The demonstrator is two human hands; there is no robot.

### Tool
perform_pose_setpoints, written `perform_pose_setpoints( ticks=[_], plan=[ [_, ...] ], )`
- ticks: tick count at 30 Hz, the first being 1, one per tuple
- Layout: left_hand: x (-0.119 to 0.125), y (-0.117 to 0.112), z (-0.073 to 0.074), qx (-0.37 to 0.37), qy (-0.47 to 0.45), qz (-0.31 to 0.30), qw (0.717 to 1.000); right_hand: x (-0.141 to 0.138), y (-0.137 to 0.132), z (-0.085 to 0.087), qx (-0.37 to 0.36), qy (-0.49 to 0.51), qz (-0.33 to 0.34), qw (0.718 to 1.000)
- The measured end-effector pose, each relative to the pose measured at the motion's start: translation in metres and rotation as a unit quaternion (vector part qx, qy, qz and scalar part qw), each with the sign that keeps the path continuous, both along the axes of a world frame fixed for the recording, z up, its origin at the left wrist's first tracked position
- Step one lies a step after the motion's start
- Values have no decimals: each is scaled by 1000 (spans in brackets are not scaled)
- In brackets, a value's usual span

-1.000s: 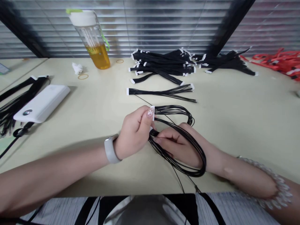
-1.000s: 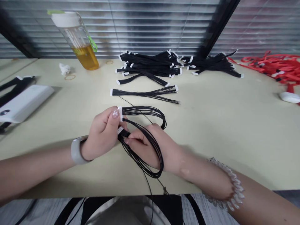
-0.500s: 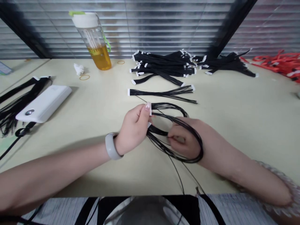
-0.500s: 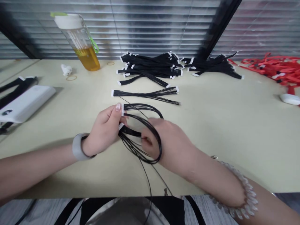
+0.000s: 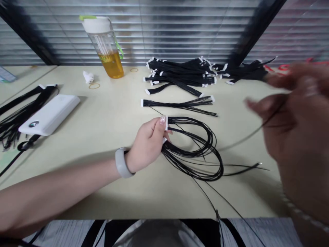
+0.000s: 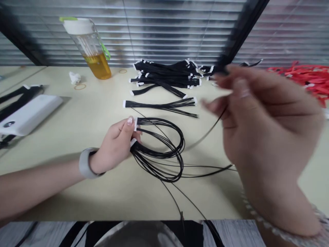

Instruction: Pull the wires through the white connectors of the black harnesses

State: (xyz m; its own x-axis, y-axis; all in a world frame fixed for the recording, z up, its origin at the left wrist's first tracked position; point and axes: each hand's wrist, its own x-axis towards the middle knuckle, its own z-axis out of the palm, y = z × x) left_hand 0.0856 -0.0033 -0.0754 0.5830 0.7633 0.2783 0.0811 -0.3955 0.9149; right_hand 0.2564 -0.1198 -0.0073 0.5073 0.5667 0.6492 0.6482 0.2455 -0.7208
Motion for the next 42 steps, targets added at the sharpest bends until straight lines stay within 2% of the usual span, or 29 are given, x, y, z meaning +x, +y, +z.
perform_pose_setpoints(
  ticks=[2, 5, 7, 12, 17, 33, 42],
  plan=[
    [-1, -1, 0, 5, 1, -12, 1000, -7, -2, -9, -53, 27, 65, 996],
    [-1, -3, 2, -8, -2, -24, 1000, -16, -2, -24, -174, -113, 123, 970],
    [-1, -3, 3, -26, -5, -28, 999, -20, -1, -29, -198, -199, 128, 951],
    [-1, -5, 4, -62, 1, -46, 997, -25, 4, -31, -199, -262, 95, 939],
    [-2, -5, 3, -46, 5, -68, 997, -27, 3, -31, -198, -338, 76, 917],
    [-2, -5, 3, -25, 16, -93, 995, -29, 3, -31, -196, -351, 73, 913],
    [-2, -6, 5, -35, 24, -112, 993, -26, 2, -39, -159, -438, 65, 883]
  ],
)
